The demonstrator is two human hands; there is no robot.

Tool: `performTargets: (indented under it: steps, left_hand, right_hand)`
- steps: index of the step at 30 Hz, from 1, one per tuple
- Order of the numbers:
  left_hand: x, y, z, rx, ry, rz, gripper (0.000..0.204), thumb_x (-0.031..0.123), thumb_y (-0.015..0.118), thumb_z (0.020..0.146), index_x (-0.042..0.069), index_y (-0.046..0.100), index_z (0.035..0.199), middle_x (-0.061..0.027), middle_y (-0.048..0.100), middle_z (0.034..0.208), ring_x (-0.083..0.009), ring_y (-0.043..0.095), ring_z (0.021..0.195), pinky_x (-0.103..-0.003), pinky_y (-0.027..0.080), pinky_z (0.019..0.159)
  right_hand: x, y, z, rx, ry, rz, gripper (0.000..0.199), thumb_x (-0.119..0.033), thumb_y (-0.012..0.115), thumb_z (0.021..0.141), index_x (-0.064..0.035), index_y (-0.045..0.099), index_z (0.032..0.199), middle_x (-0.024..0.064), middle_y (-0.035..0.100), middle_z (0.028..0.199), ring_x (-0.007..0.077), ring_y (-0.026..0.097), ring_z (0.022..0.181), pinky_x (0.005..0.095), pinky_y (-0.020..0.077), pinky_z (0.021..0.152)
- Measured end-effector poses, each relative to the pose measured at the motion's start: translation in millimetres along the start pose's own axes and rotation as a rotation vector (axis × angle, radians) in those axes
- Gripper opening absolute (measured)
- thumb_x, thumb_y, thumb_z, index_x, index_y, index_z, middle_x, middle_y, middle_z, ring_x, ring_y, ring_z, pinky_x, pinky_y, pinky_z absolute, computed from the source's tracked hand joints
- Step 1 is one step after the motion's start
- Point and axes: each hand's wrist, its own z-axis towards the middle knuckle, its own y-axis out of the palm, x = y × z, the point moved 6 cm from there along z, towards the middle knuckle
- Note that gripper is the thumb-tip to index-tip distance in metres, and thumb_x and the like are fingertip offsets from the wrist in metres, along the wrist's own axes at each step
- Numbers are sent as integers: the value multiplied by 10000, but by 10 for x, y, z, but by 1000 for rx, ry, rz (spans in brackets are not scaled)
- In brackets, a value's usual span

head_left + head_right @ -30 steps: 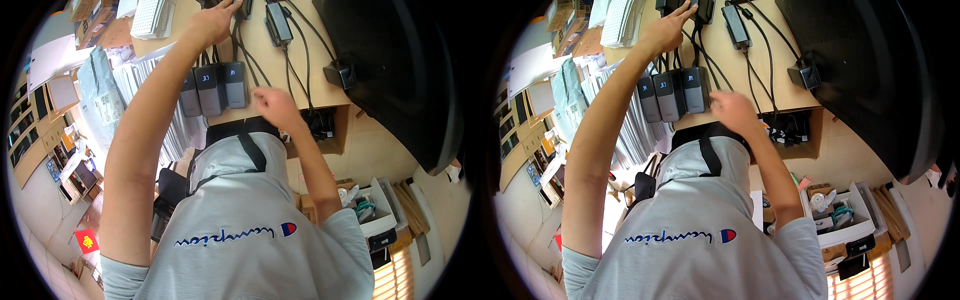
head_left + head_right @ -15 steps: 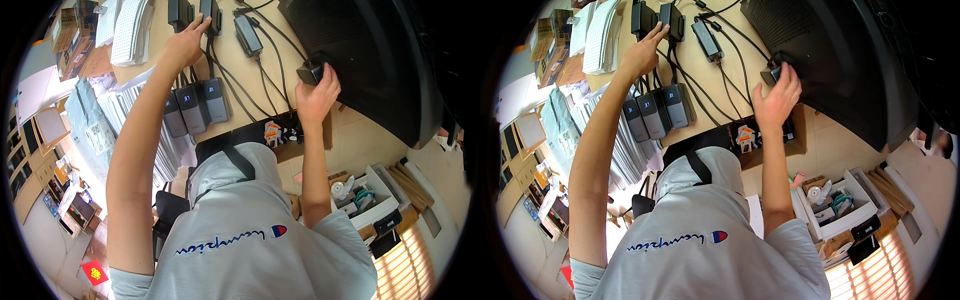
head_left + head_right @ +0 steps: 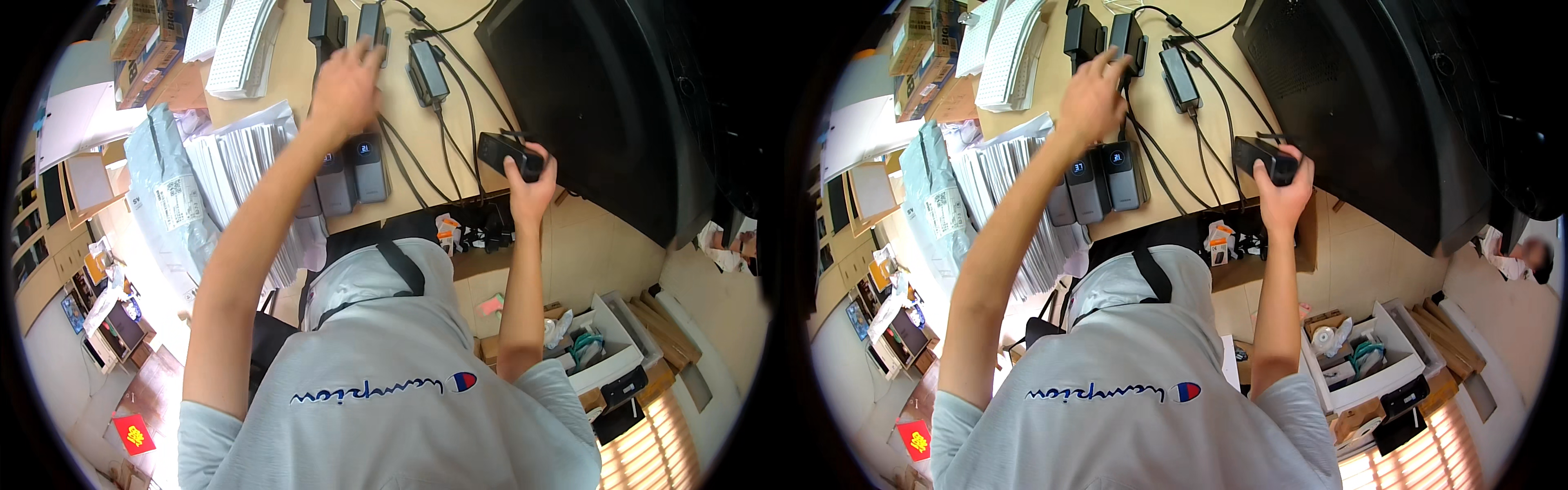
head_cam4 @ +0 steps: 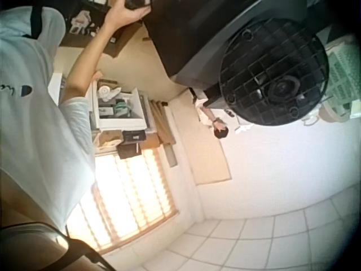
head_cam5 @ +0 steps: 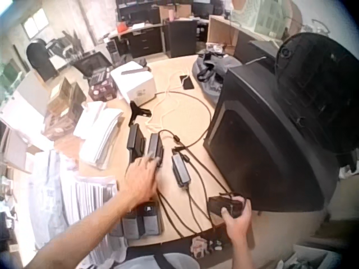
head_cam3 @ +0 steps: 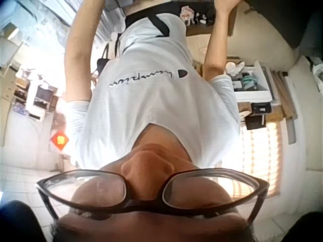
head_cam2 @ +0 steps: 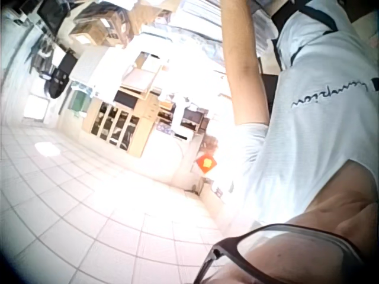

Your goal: The person picks up several power adapters from a cardboard box, carries them to a desk, and arranges them in a row.

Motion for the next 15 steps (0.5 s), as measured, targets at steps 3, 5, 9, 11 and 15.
performTargets:
  steps: [3,5,9,11,15]
  left_hand:
    - [990,-464,-511,27,221,-384,703,172,756,743,84,494,1390,-174,484,1424,-373,476,1296,-480,417,1064]
    - [1363,-631,-819,19,259,-597,739,197,815,694,90,513,1360,-158,501,1395,-368,488,1279,-475,424,1041]
    - [1364,-550,-1023,35,158,-658,735,229,869,649,93,552,1297,-119,584,1266,-345,561,1159,-456,437,967]
    - [1299,-547,-1073,39,120,-694,658,214,856,674,87,581,1257,-103,622,1184,-341,591,1076,-442,453,934]
    - [1141,-488,-1197,-62,12,-825,609,209,828,748,65,593,1290,-116,645,1172,-303,622,1043,-366,473,908]
  right_hand:
    - [-200,-32,-207,-121,226,347,336,-73,742,808,-61,601,1113,37,562,1027,152,567,904,300,486,797]
    - [-569,124,-361,-314,455,646,313,-51,713,833,-86,585,1116,8,562,978,93,549,808,224,463,630]
    - [-824,308,-579,-447,484,724,258,-68,707,838,-67,580,1063,-6,551,913,53,504,769,202,429,630]
    - [-864,363,-608,-468,424,591,252,-73,708,836,-62,581,1054,-7,549,912,51,496,769,199,422,645]
    - [-891,437,-718,-565,506,589,289,-160,676,909,-49,578,1158,-7,548,932,68,500,780,220,424,681]
